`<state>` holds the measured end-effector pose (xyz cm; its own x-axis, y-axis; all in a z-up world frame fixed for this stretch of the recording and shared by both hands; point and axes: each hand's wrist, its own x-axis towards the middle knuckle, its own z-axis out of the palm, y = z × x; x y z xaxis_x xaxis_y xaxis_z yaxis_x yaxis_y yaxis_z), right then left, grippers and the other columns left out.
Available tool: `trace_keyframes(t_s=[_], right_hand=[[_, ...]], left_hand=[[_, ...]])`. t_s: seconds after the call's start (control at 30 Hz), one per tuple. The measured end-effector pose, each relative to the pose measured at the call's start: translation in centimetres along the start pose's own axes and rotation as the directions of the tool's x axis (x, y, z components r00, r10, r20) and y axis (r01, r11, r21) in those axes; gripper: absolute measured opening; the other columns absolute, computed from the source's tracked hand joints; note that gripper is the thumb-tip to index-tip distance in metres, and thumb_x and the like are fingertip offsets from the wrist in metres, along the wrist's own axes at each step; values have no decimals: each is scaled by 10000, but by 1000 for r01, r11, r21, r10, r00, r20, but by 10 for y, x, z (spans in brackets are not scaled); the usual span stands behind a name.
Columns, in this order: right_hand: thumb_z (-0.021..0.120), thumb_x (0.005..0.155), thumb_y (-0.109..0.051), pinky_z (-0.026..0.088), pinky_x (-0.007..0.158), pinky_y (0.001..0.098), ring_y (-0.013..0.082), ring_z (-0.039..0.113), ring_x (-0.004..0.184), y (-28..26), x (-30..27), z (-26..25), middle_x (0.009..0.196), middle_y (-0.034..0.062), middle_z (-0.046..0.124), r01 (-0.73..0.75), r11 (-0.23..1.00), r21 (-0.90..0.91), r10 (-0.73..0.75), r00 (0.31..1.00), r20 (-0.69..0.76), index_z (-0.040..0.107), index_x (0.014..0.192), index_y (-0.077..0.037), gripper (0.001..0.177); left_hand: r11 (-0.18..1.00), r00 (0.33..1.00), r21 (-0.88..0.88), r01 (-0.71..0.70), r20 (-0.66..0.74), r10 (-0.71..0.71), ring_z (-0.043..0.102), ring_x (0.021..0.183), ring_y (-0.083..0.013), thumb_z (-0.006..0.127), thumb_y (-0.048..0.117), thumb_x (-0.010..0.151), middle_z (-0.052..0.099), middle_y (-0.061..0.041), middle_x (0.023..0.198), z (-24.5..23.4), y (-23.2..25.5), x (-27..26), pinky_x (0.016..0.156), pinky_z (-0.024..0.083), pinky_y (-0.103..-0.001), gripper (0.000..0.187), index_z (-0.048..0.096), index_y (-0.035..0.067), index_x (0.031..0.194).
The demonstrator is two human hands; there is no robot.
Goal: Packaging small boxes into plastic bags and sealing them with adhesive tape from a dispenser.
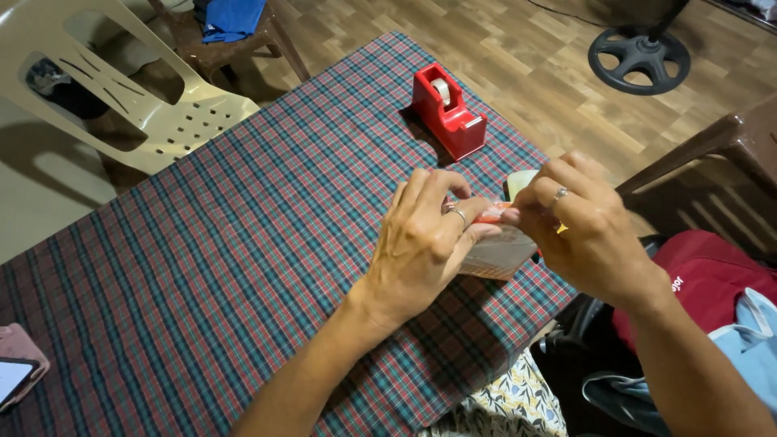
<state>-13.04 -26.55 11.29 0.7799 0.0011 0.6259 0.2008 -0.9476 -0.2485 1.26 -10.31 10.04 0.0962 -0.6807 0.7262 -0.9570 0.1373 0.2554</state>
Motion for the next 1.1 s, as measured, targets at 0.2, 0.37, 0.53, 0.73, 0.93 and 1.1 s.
trace_keyframes(t_s=[0.2,0.37,0.53,0.73,0.93,1.1], right_hand=[[528,1068,-205,366,713,349,221,465,760,0,-1,4,834,62,509,-197,969,152,186,979,87,558,889,-57,234],[702,987,-176,415,853,427,292,540,882,-8,2,1,1022,111,681,10,1000,-15,-10,1000,4,671,1127,-28,207],[613,1036,-111,395,752,443,310,485,769,-8,5,5,917,127,612,57,998,-14,-57,998,-34,590,933,-24,136],[527,1067,-59,348,738,430,298,426,720,-4,1,18,830,137,504,-15,1000,24,16,999,-41,479,847,-2,232],[520,1072,-44,329,719,421,269,381,663,0,-1,28,741,105,437,-55,997,45,59,993,-98,434,725,-25,358],[657,1034,-30,389,798,444,310,484,776,-5,2,18,881,156,540,-16,999,-29,12,991,-135,484,872,8,240]], left_hand=[[979,990,-156,131,-31,-137,514,941,-291,720,50,941,575,-121,1040,9,6,5,832,464,-407,64,701,0,976],[873,929,-319,369,138,-343,527,999,-268,631,171,958,604,-59,1010,23,-4,1,933,444,-399,127,717,84,925],[803,887,-377,462,182,-425,602,1053,-223,677,177,942,632,-62,1066,4,3,4,914,517,-354,147,680,67,1040],[910,959,-315,271,10,-282,620,948,-238,830,93,841,633,-70,980,-5,2,-4,853,531,-340,205,687,37,976],[959,985,-228,167,-6,-173,567,865,-266,784,35,886,641,-87,912,-7,6,-3,782,497,-382,105,680,24,899],[982,991,-132,134,18,-133,526,845,-275,673,41,972,608,-81,920,-2,5,-2,727,446,-406,126,604,16,869]])
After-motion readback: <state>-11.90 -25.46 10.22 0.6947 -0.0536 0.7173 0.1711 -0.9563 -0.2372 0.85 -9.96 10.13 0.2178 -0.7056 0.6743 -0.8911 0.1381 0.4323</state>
